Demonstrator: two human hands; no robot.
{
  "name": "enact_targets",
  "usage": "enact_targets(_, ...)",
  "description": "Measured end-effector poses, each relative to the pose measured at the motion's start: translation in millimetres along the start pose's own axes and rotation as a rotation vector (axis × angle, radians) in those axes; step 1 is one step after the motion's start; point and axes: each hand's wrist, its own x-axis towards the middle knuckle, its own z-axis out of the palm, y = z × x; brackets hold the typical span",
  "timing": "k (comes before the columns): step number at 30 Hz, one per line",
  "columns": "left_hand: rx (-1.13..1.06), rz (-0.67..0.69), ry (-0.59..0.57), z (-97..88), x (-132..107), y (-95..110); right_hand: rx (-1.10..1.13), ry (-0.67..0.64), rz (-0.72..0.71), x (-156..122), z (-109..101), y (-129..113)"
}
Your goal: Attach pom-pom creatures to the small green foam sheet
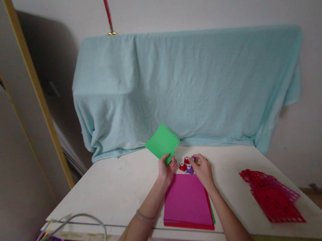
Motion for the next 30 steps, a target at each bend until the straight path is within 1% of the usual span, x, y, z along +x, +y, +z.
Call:
enact_targets(8, -0.024, -0.010, -0.006, 0.5, -0.2, 0.6, 0.037, -0.020, -0.003, -1.8, 0.8, -6.1)
enact_targets(14, -0.036, 0.001, -0.002, 3.8, -2.8, 1.0, 0.034, -0.042, -0.024, -1.2, 2.3, -3.2)
enact_targets(19, 0.010, -0.010, -0.003, 6.8, -4.2, 0.2, 0.043, -0.049, -0.038, -0.7, 3.0, 0.2)
enact_targets(24, 0.042, -0.029, -0.015, 5.8, -3.5, -2.1, 0.006, -0.026, -0.024, -0.2, 4.2, 5.7)
enact_targets(30, 0.033, -0.028, -0.002, 5.9, -4.0, -1.7, -0.064, -0.023, -0.038, -0.8, 4.0, 5.4)
